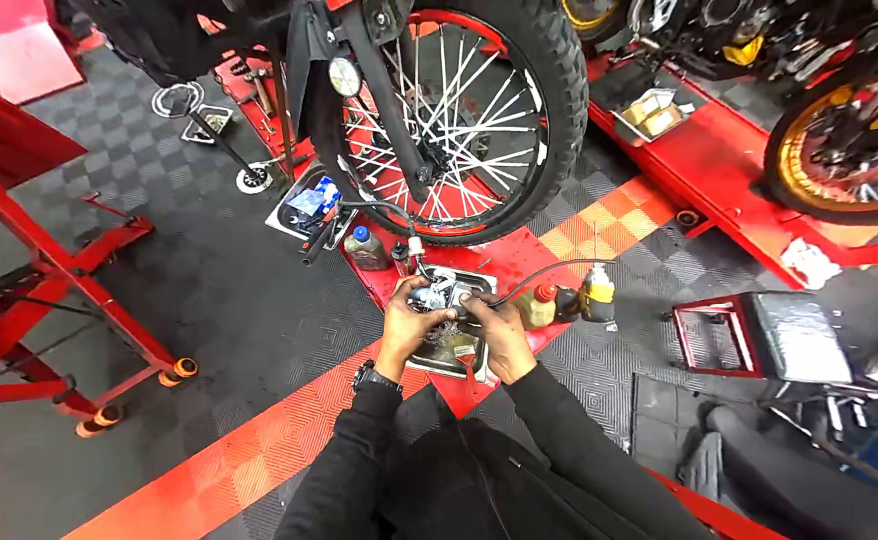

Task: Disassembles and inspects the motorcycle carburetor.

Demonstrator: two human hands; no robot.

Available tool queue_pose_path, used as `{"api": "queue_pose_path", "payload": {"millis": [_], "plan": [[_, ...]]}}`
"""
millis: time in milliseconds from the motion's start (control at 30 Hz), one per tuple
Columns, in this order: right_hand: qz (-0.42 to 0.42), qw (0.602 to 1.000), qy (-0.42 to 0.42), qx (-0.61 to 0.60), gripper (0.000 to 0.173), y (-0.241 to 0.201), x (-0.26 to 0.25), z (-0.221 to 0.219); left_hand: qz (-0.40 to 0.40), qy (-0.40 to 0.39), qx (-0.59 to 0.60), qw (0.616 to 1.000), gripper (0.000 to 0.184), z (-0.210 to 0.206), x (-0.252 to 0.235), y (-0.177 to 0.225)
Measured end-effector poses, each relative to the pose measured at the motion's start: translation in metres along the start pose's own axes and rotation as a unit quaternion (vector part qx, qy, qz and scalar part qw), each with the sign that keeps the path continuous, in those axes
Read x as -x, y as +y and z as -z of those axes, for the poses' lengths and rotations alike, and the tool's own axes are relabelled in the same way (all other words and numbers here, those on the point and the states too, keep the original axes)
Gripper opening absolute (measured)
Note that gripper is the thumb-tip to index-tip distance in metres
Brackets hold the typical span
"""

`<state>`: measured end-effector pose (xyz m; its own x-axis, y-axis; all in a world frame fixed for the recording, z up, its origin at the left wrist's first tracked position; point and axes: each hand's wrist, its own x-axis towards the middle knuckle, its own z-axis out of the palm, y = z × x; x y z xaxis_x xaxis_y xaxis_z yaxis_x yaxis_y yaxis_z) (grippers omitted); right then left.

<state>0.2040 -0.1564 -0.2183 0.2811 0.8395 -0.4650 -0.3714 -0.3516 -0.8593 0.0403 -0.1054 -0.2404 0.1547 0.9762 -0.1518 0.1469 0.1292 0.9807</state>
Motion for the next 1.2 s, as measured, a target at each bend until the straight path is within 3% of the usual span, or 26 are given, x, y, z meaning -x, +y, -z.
{"api": "queue_pose_path", "payload": {"millis": [333,700,1033,1200], "plan": [[0.001,1.0,0.008,0.016,0.033,-0.015,-0.002,0.002,0.01,0.025,0.037,0.999,0.07,0.009,-0.021,-0.003],[-0.001,0.999,0.026,-0.02,0.032,-0.011,-0.013,0.017,-0.004,0.035,-0.005,0.999,0.07,0.005,-0.032,-0.022],[-0.001,1.0,-0.01,-0.027,0.031,-0.024,0.004,0.035,-0.015,0.026,-0.011,1.0,0.07,0.005,-0.006,-0.003],[0.012,0.991,-0.093,-0.1,0.037,-0.047,0.011,0.05,0.004,0.042,0.097,0.994,0.063,0.008,0.004,0.013]]}}
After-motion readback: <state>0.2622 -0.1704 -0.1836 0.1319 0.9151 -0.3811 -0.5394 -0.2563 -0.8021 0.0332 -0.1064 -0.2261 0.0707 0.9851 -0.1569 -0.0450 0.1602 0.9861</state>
